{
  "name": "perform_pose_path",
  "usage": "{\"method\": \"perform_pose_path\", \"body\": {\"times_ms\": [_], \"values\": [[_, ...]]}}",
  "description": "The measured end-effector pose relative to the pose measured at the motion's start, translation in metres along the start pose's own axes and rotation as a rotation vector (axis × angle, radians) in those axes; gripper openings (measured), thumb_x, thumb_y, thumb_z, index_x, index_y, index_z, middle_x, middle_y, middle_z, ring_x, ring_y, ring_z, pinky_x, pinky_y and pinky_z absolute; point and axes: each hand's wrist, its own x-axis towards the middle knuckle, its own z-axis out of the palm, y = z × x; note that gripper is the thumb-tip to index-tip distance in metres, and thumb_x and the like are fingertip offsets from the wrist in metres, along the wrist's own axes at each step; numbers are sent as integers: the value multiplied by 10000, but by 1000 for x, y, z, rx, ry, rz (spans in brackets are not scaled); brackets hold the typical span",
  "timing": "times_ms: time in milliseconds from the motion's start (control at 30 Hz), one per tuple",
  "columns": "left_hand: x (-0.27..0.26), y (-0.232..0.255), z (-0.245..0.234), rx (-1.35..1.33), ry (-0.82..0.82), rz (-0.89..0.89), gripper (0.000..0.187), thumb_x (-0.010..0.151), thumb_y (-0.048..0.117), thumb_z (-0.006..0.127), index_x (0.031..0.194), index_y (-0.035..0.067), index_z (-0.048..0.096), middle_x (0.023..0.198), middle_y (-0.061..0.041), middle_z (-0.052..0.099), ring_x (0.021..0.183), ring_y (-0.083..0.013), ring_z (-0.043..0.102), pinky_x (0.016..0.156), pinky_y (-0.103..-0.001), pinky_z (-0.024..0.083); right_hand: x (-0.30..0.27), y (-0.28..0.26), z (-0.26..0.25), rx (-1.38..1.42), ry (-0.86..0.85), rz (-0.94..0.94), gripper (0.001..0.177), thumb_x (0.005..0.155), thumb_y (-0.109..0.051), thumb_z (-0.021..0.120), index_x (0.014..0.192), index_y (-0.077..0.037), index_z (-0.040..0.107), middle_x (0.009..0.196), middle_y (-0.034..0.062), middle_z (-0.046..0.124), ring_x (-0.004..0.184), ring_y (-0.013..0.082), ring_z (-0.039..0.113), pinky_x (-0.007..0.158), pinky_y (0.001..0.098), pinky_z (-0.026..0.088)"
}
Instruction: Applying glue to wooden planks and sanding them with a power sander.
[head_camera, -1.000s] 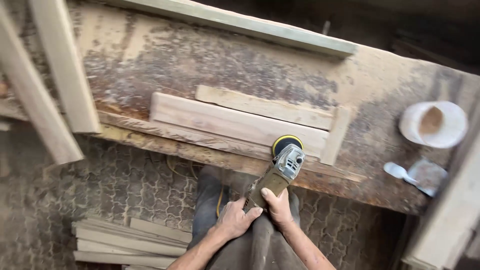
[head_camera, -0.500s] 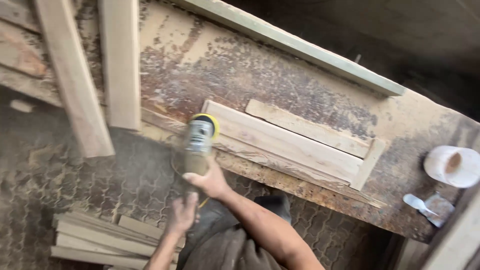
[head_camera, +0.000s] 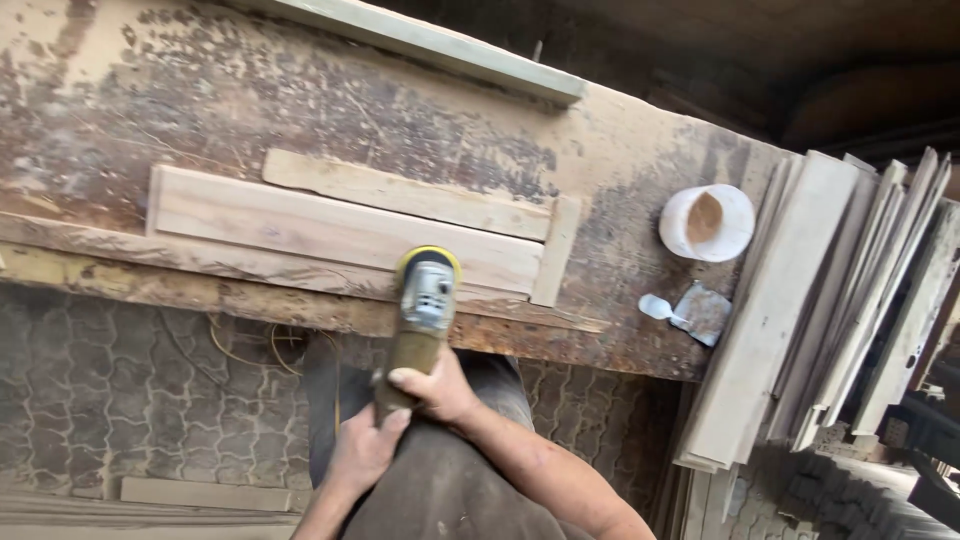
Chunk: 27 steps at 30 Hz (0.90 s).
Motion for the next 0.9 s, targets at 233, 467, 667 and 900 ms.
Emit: {"method": "perform_pose_path", "body": {"times_ms": [233, 467, 667, 900], "values": [[-3, 66, 74, 276, -270, -98, 763, 835, 720, 614, 1144, 30, 721, 1046, -280, 762, 1081, -387, 730, 885, -452, 562, -73, -38, -87, -67, 205, -22, 412, 817, -258, 783, 1123, -15, 653, 990, 77, 734, 883, 168, 694, 800, 327, 579], [-31, 107, 26, -501, 74, 388, 813, 773, 398, 822, 1384, -42, 515, 1272, -177, 667, 1136, -265, 668, 976, -372, 550, -73, -101, -7, -553, -241, -174, 639, 775, -258, 781, 1320, -70, 503, 1112, 89, 676, 990, 214, 666, 885, 363, 555], [-80, 13, -9, -708, 324, 333, 554, 728, 185, 764, 1207, -73, 657, 1109, -187, 718, 970, -263, 703, 872, -425, 597, 5, -102, -42, -1260, -464, -475, 545, 813, -317, 881, 1249, -77, 660, 1155, 168, 719, 1065, 321, 677, 957, 419, 529], [-137, -69, 12, -1237, 715, 407, 722, 673, 191, 726, 1306, -104, 543, 1071, -267, 695, 907, -325, 703, 797, -487, 600, 80, -134, -99, -1973, 117, 79, 888, 688, -529, 908, 1281, -6, 504, 1139, 190, 607, 1037, 293, 608, 912, 435, 546]]}}
